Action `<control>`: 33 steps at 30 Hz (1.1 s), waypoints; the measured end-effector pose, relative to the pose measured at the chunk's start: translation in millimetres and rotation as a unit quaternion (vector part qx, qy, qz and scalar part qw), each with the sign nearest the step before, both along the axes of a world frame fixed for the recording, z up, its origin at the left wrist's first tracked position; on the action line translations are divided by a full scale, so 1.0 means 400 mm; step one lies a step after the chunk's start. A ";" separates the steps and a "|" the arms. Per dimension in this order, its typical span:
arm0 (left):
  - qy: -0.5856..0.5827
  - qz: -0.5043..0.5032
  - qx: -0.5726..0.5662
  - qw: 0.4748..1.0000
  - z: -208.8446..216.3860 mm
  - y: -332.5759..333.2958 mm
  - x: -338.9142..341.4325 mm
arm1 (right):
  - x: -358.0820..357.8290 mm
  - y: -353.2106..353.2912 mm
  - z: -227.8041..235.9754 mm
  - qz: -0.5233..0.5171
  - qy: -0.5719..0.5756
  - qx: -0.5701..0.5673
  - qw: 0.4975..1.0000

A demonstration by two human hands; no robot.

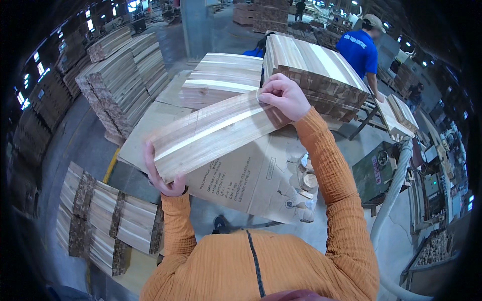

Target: The person repeatedly picks up a stack of wooden planks, turns them over, and visually inspects the surfaces and edges. The person then places the stack back on the table and repeats the process with another stack. Other workers are visible in the background.

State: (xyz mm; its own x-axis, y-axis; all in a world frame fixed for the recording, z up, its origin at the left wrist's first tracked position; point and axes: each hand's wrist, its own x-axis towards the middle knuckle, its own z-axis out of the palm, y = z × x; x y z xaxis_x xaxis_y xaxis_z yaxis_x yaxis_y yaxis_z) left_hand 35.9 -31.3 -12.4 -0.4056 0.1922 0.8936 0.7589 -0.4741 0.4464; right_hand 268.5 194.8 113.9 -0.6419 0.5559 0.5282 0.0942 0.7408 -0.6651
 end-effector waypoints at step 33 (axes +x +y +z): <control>-0.009 0.008 0.006 1.000 0.022 0.007 0.003 | -0.049 0.113 0.082 -0.007 -0.288 -0.061 0.956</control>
